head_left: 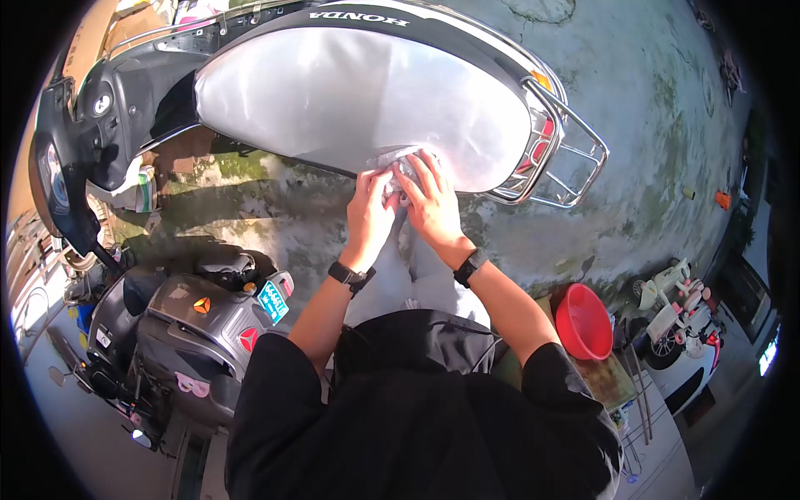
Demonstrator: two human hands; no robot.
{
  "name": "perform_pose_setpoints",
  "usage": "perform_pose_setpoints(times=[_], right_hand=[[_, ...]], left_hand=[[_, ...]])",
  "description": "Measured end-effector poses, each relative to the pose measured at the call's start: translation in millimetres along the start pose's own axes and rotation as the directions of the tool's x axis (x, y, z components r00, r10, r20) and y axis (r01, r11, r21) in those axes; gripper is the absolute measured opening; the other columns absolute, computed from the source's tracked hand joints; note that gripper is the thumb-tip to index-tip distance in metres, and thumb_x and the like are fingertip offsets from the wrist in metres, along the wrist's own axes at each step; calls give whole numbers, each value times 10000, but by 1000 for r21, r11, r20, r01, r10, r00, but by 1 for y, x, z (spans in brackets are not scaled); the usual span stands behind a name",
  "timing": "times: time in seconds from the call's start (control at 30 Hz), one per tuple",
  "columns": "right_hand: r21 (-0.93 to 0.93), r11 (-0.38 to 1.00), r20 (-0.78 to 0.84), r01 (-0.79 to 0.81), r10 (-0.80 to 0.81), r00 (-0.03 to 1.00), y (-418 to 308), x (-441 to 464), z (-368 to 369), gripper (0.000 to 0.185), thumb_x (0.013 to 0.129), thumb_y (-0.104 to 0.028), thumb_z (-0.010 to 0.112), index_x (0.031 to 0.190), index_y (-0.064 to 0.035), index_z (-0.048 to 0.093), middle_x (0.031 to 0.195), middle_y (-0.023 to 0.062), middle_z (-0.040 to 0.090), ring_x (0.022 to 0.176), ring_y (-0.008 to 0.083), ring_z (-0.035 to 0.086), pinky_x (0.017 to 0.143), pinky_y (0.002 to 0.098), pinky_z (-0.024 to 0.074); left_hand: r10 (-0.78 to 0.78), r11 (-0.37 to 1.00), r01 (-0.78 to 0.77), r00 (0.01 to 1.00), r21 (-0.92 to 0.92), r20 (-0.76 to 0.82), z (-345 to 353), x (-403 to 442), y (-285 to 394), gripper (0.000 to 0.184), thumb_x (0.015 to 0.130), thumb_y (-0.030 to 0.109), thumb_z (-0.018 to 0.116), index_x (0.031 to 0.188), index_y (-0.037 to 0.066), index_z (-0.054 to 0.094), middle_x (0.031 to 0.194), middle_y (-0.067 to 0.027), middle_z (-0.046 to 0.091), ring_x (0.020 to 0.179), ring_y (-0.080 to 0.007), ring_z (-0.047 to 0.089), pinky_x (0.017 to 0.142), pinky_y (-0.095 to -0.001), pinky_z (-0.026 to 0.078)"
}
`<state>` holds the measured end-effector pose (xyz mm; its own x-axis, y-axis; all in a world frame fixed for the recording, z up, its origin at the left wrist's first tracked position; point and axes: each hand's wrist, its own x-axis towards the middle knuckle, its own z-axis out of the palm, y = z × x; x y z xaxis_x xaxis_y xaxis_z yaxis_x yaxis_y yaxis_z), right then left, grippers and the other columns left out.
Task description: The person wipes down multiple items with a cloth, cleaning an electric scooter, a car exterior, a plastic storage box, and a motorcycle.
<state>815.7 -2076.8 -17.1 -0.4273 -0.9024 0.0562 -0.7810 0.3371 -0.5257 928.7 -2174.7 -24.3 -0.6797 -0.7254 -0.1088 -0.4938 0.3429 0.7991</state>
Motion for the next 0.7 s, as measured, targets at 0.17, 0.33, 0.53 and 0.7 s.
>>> perform_pose_setpoints(times=[0.17, 0.33, 0.53, 0.7], right_hand=[[62, 998, -14, -4, 5, 1000, -9, 39, -5, 709, 714, 91, 625, 1391, -117, 593, 1428, 160, 508, 1403, 395, 414, 1100, 494, 433], [-7, 999, -102, -32, 31, 994, 19, 49, -35, 626, 792, 89, 563, 1400, -62, 577, 1437, 185, 499, 1403, 428, 403, 1128, 510, 382], [-98, 985, -145, -145, 130, 981, 36, -20, -32, 626, 787, 75, 585, 1403, -33, 561, 1464, 227, 458, 1423, 475, 354, 1152, 563, 345], [-158, 985, -339, -67, 9, 941, 50, -57, 7, 516, 900, -71, 605, 1406, -5, 532, 1482, 237, 434, 1423, 477, 351, 1143, 601, 321]], left_hand=[[15, 997, -25, 991, -71, -135, -10, 34, 4, 405, 803, -11, 733, 1182, 98, 642, 1150, -102, 620, 923, -313, 684, 758, -390, 573], [-2, 970, -31, 991, -242, -137, 18, 62, 45, 377, 829, 10, 718, 1183, 107, 630, 1082, -100, 602, 832, -311, 682, 701, -412, 562], [72, 936, -84, 996, -343, -48, 63, 17, 39, 443, 782, 12, 757, 1194, 140, 655, 1096, -60, 623, 800, -274, 698, 665, -366, 583], [147, 918, -187, 979, -350, -140, 79, -15, 22, 444, 771, 47, 777, 1186, 165, 672, 1073, -41, 632, 749, -237, 700, 627, -341, 586]])
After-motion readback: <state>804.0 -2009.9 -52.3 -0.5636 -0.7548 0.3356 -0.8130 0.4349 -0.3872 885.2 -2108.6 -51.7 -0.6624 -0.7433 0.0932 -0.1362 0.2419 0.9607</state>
